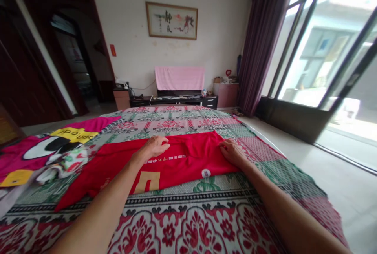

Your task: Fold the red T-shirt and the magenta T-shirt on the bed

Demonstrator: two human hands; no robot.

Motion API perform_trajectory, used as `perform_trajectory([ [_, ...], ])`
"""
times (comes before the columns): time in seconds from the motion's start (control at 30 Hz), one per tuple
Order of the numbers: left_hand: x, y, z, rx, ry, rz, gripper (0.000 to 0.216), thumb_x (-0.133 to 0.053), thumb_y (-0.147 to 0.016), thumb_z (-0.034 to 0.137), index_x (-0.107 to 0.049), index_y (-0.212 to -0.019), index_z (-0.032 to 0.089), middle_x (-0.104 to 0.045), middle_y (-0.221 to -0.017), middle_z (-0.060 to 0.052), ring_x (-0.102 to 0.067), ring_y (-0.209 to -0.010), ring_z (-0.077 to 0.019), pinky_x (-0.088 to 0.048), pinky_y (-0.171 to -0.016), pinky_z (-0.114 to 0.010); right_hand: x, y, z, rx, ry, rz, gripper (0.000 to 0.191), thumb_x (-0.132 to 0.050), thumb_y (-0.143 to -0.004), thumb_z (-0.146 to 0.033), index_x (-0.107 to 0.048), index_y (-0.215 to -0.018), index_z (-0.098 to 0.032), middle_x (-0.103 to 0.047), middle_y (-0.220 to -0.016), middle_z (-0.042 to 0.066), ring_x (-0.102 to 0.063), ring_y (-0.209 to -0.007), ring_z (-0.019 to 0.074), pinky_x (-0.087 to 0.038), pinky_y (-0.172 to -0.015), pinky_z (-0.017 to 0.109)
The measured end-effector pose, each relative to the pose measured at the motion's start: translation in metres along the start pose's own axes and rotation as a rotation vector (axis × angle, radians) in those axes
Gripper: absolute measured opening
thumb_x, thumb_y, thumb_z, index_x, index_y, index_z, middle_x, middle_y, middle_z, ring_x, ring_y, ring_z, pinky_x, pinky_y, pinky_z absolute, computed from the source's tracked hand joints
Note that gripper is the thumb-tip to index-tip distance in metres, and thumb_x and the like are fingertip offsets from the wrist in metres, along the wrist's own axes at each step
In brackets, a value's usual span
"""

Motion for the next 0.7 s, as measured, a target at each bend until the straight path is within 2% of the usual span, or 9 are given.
perform_trajectory([
  [0.13,0.020,0.042,-0.054,0.077,-0.096,-0.108,0.041,-0.052,-0.074,0.036,-0.067,-0.107,0.017,-0.070,-0.101,-0.008,-0.063,-0.091,-0.0211,-0.045,-0.079,-0.026,0.001,-0.001,-0.001,0.025,-0.044,0.044,0.028,-0.042,-0.083,-0.019,-0.067,-0.096,-0.020,-0.064,-0.095,0.006,-0.060,-0.084,0.0156,-0.042,-0.079,0.026],
  [0.2,0.034,0.064,-0.084,0.132,-0.125,-0.086,0.045,-0.051,-0.075,0.039,-0.066,-0.111,0.017,-0.068,-0.107,-0.008,-0.062,-0.096,-0.0217,-0.045,-0.082,-0.026,0.002,-0.003,-0.010,0.091,-0.084,0.095,0.030,-0.042,-0.082,-0.018,-0.066,-0.098,-0.020,-0.064,-0.098,0.007,-0.060,-0.086,0.0164,-0.043,-0.080,0.026],
  [0.33,0.065,0.102,-0.141,0.320,-0.188,0.039,0.042,-0.046,-0.076,0.026,-0.066,-0.112,0.018,-0.068,-0.108,-0.006,-0.061,-0.100,-0.0206,-0.043,-0.087,-0.025,0.002,-0.011,-0.056,0.299,-0.227,0.131,0.029,-0.041,-0.081,-0.016,-0.065,-0.097,-0.020,-0.066,-0.099,0.007,-0.061,-0.089,0.0175,-0.045,-0.079,0.027],
  [0.43,0.078,0.126,-0.177,0.495,-0.181,0.052,0.046,-0.046,-0.071,0.017,-0.066,-0.112,0.021,-0.071,-0.097,-0.003,-0.064,-0.092,-0.0192,-0.044,-0.082,-0.024,-0.005,-0.016,-0.098,0.453,-0.336,0.017,0.030,-0.042,-0.079,-0.014,-0.065,-0.096,-0.021,-0.067,-0.099,0.007,-0.061,-0.093,0.0175,-0.045,-0.083,0.028],
  [0.57,0.081,0.146,-0.202,0.541,-0.048,0.078,0.046,-0.046,-0.069,0.017,-0.067,-0.110,0.019,-0.071,-0.097,-0.002,-0.064,-0.089,-0.0167,-0.045,-0.078,-0.022,-0.019,-0.020,-0.131,0.548,-0.366,-0.100,0.034,-0.041,-0.073,-0.010,-0.065,-0.094,-0.022,-0.067,-0.096,0.006,-0.060,-0.093,0.0182,-0.044,-0.087,0.030],
  [0.7,0.081,0.155,-0.203,0.549,0.052,0.045,0.046,-0.050,-0.068,0.024,-0.066,-0.111,0.019,-0.071,-0.090,0.000,-0.063,-0.080,-0.0146,-0.046,-0.072,-0.020,-0.030,-0.017,-0.132,0.549,-0.375,-0.108,0.031,-0.040,-0.075,-0.012,-0.065,-0.091,-0.022,-0.067,-0.096,0.007,-0.060,-0.092,0.0186,-0.045,-0.087,0.031],
])
Point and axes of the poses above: each hand's wrist, its own y-axis away from the middle knuckle, its own x-axis out of the back of the hand, z = x × y, the point moved 2 cm from there along -y, towards the middle knuckle
